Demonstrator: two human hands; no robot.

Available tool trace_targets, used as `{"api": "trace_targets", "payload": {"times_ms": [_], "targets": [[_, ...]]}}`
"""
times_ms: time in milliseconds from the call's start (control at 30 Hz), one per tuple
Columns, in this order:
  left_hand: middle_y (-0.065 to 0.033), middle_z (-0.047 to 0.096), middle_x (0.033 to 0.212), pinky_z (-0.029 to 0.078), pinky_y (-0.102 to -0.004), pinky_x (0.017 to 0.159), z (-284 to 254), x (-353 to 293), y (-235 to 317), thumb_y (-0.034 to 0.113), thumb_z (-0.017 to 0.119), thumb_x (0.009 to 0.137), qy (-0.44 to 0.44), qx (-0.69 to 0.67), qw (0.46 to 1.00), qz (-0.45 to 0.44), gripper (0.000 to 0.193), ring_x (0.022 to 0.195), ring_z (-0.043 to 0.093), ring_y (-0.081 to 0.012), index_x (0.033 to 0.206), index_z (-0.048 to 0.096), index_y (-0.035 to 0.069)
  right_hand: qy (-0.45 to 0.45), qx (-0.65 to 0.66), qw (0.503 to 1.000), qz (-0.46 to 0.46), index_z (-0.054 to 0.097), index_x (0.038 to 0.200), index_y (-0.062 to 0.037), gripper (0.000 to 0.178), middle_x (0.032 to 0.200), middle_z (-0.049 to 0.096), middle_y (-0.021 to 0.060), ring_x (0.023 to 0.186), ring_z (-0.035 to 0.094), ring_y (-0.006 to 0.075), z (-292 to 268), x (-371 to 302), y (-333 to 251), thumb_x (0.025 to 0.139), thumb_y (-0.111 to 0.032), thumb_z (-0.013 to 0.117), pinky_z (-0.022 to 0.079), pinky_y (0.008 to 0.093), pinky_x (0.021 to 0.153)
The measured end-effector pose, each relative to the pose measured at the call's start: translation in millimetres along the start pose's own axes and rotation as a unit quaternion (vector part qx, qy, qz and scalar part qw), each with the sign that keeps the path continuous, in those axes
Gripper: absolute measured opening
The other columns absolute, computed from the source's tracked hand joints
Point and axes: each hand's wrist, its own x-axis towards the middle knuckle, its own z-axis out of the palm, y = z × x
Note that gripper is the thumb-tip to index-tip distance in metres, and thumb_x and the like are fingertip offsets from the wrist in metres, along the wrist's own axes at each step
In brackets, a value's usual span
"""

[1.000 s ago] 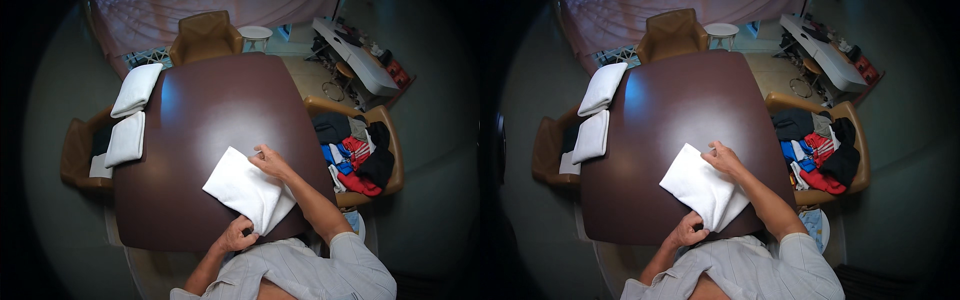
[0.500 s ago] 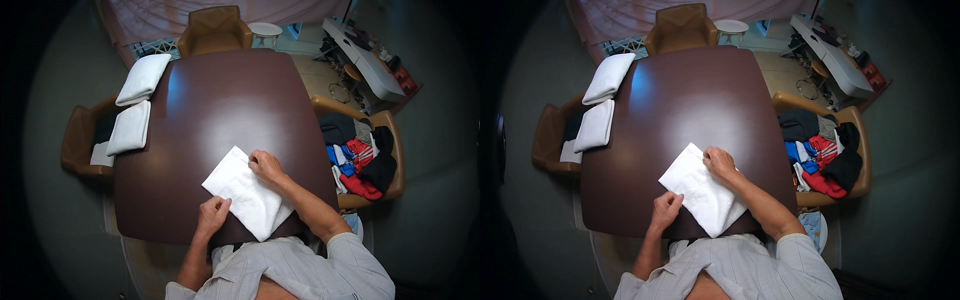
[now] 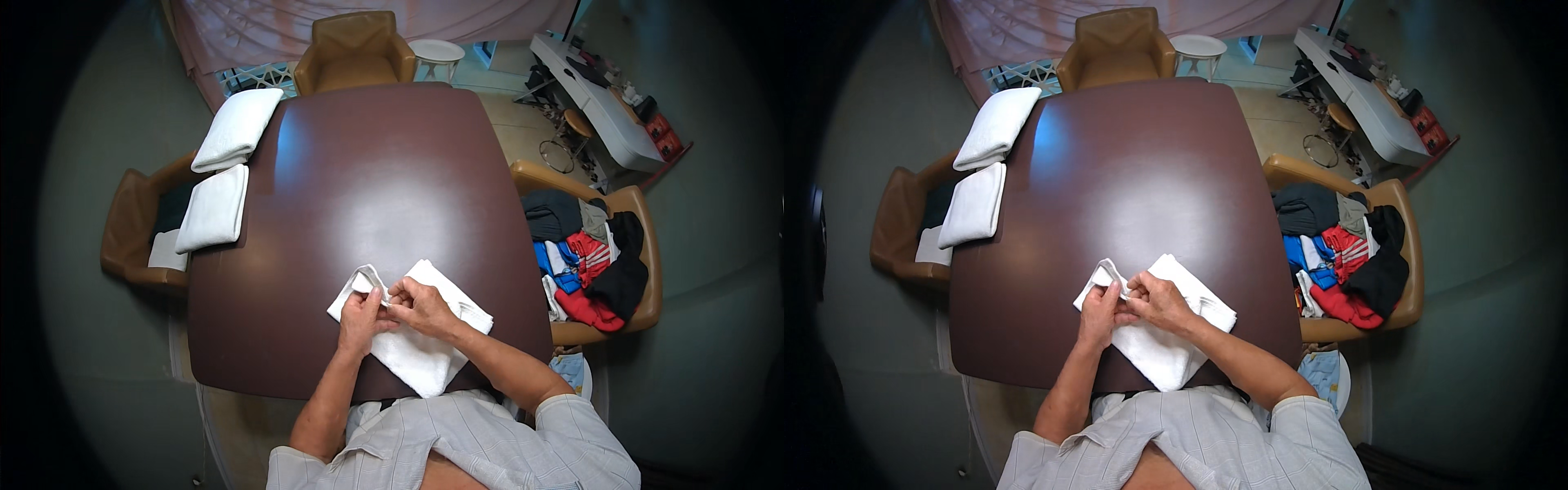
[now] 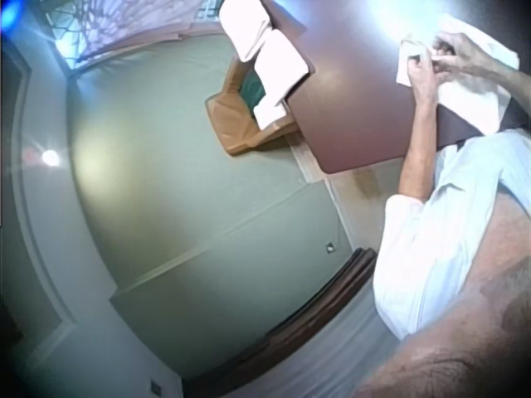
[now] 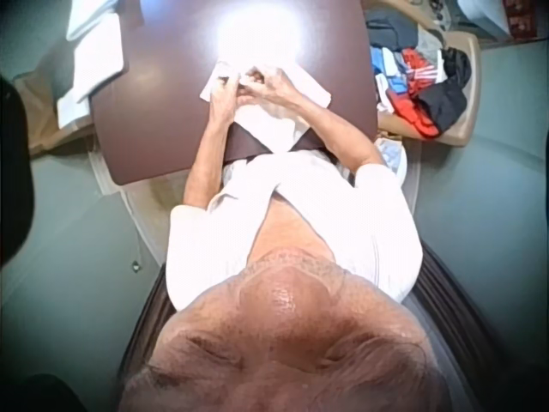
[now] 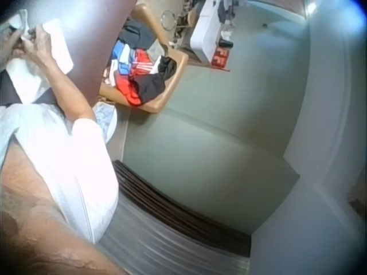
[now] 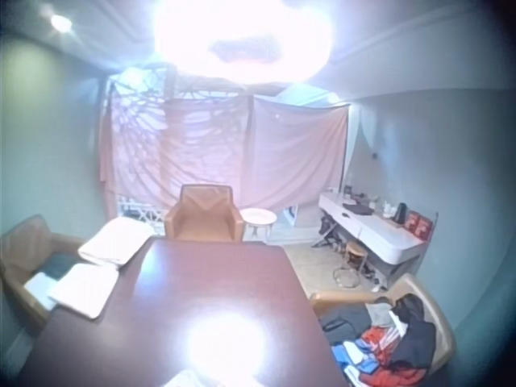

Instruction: The person folds multiple white towels on a table, smoothing and aligning each one before stacking them. Towels are handled one at a time and placed in a neat pile on the table.

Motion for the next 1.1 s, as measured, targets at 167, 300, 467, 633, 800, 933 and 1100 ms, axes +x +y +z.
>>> {"api": "trace_targets", "payload": {"times_ms": [167, 300, 467, 633, 800, 933, 1100], "targets": [[-0.0086, 0.070, 0.096, 0.065, -0.0321, 0.066, 2.5, -14.7, -8.7, 0.011, 0.057, 0.105, 0.005, 0.065, 0.996, 0.068, 0.022, 0.074, 0.071, -0.0165, 0.123, 0.058, -0.002, -0.085, 0.002, 0.994, 0.073, 0.066, 0.119, 0.0030, 0.031, 0.086, 0.071, 0.0076, 0.082, 0.070, 0.0146, -19.8, 2.1, -27.5, 0.097, -0.019, 0.071, 0.056, 0.0325, 0.073], [-0.0052, 0.066, 0.069, 0.052, -0.0312, 0.059, -0.6, -32.0, -2.2, 0.008, 0.060, 0.099, -0.053, 0.267, 0.947, 0.171, 0.013, 0.063, 0.065, -0.0120, 0.104, 0.064, -0.002, -0.090, -0.062, 0.994, 0.022, 0.070, 0.121, -0.0028, 0.032, 0.090, 0.073, 0.0112, 0.083, 0.071, 0.0205, -20.3, -7.4, -15.1, 0.099, -0.025, 0.067, 0.055, 0.0367, 0.077], [-0.0043, 0.067, 0.077, 0.051, -0.0244, 0.044, -21.7, -44.1, 53.9, 0.013, 0.055, 0.104, -0.170, 0.243, 0.955, -0.021, 0.025, 0.050, 0.061, -0.0091, 0.123, 0.061, -0.001, -0.186, -0.121, 0.975, 0.025, 0.072, 0.107, -0.0070, 0.022, 0.095, 0.074, 0.0149, 0.088, 0.071, 0.0256, -86.3, 23.1, 15.0, 0.097, -0.026, 0.067, 0.055, 0.0404, 0.081], [-0.0083, 0.069, 0.082, 0.052, -0.0263, 0.040, -78.7, 24.5, 147.0, 0.011, 0.051, 0.104, -0.108, 0.204, 0.973, 0.027, 0.026, 0.047, 0.063, -0.0133, 0.125, 0.056, -0.003, -0.078, -0.204, 0.964, 0.150, 0.076, 0.092, -0.0033, 0.026, 0.075, 0.069, 0.0009, 0.066, 0.064, 0.0124, -238.0, 116.0, 21.5, 0.093, -0.029, 0.071, 0.054, 0.0323, 0.062], [-0.0130, 0.070, 0.091, 0.059, -0.0346, 0.049, -41.2, 115.5, 259.4, 0.015, 0.050, 0.103, -0.099, 0.362, 0.919, 0.121, 0.026, 0.059, 0.071, -0.0197, 0.123, 0.056, -0.002, 0.076, -0.312, 0.946, 0.055, 0.077, 0.089, -0.0084, 0.027, 0.070, 0.072, 0.0083, 0.067, 0.070, 0.0175, -307.0, 201.5, -59.5, 0.093, -0.034, 0.067, 0.057, 0.0378, 0.064], [-0.0129, 0.071, 0.112, 0.059, -0.0391, 0.095, 9.6, 167.2, 389.4, 0.005, 0.048, 0.104, -0.052, 0.286, 0.807, 0.514, 0.026, 0.105, 0.071, -0.0230, 0.127, 0.060, -0.001, 0.445, -0.211, 0.860, -0.131, 0.071, 0.110, -0.0070, 0.019, 0.091, 0.076, 0.0186, 0.085, 0.075, 0.0349, -325.7, 267.6, -162.0, 0.099, -0.020, 0.062, 0.058, 0.0459, 0.077], [-0.0252, 0.064, 0.139, 0.055, -0.0388, 0.093, 76.0, 153.8, 497.6, 0.033, 0.057, 0.110, 0.125, 0.321, 0.471, 0.812, 0.035, 0.115, 0.069, -0.0321, 0.130, 0.059, 0.004, 0.505, 0.017, 0.759, -0.409, 0.071, 0.113, -0.0088, 0.034, 0.091, 0.076, 0.0130, 0.076, 0.077, 0.0264, -359.2, 299.9, -235.2, 0.104, -0.040, 0.062, 0.060, 0.0343, 0.065]]}}
